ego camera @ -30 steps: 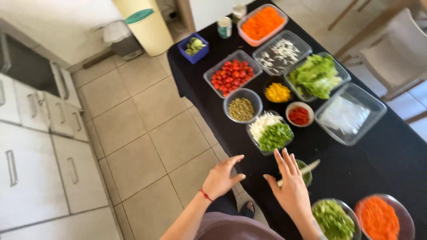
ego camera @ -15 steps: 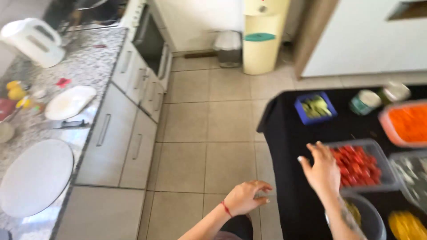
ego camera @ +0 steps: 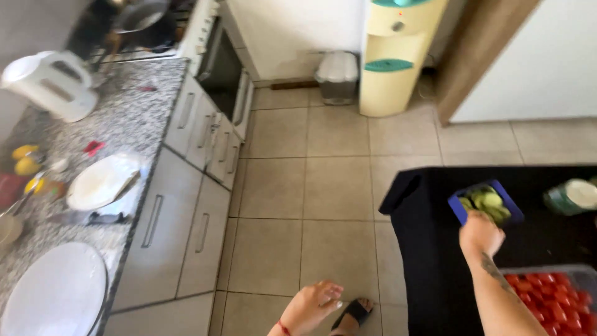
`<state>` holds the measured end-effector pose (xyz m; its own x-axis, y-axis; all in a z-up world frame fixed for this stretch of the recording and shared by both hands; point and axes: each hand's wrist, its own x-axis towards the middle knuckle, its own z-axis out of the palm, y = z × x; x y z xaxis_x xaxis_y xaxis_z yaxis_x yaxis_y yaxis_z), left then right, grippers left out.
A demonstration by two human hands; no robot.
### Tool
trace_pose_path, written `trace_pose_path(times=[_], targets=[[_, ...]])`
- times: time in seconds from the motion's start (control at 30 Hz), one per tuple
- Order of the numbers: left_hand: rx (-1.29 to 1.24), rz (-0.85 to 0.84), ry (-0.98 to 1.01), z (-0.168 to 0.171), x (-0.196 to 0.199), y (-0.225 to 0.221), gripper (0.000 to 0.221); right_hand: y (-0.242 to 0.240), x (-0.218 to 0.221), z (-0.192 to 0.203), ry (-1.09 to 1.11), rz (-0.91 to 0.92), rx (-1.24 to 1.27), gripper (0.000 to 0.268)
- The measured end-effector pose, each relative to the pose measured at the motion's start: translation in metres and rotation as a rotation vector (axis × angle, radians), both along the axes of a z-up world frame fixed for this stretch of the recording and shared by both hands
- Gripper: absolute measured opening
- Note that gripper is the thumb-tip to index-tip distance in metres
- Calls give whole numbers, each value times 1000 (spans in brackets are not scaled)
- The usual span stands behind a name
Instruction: The person is portioning lettuce by tearing it into smaller pieces and placing it into a bowl, then adding cucumber slices.
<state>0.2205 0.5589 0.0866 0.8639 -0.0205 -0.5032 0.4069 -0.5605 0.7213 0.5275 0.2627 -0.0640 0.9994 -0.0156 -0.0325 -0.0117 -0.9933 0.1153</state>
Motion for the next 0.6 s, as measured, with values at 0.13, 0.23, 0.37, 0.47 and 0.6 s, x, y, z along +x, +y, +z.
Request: trace_pose_path(times=[0.13, 0.23, 0.37, 0.47, 0.6], targets=[[-94, 3, -40, -17, 33, -25, 37, -31, -41, 11, -165, 95, 182, 22], [-231, -17, 19, -7, 63, -54, 50, -44, -102, 62, -343, 317, 379, 38], [-623, 67, 171, 24, 74, -109, 84, -62, -221, 151, -432, 517, 371, 38], [-847, 23, 318, 59, 53, -161, 90, -76, -312, 211, -502, 573, 341, 27], [-992, -5, 334, 53, -8, -215, 73, -103, -410, 243, -261, 238, 653, 23]])
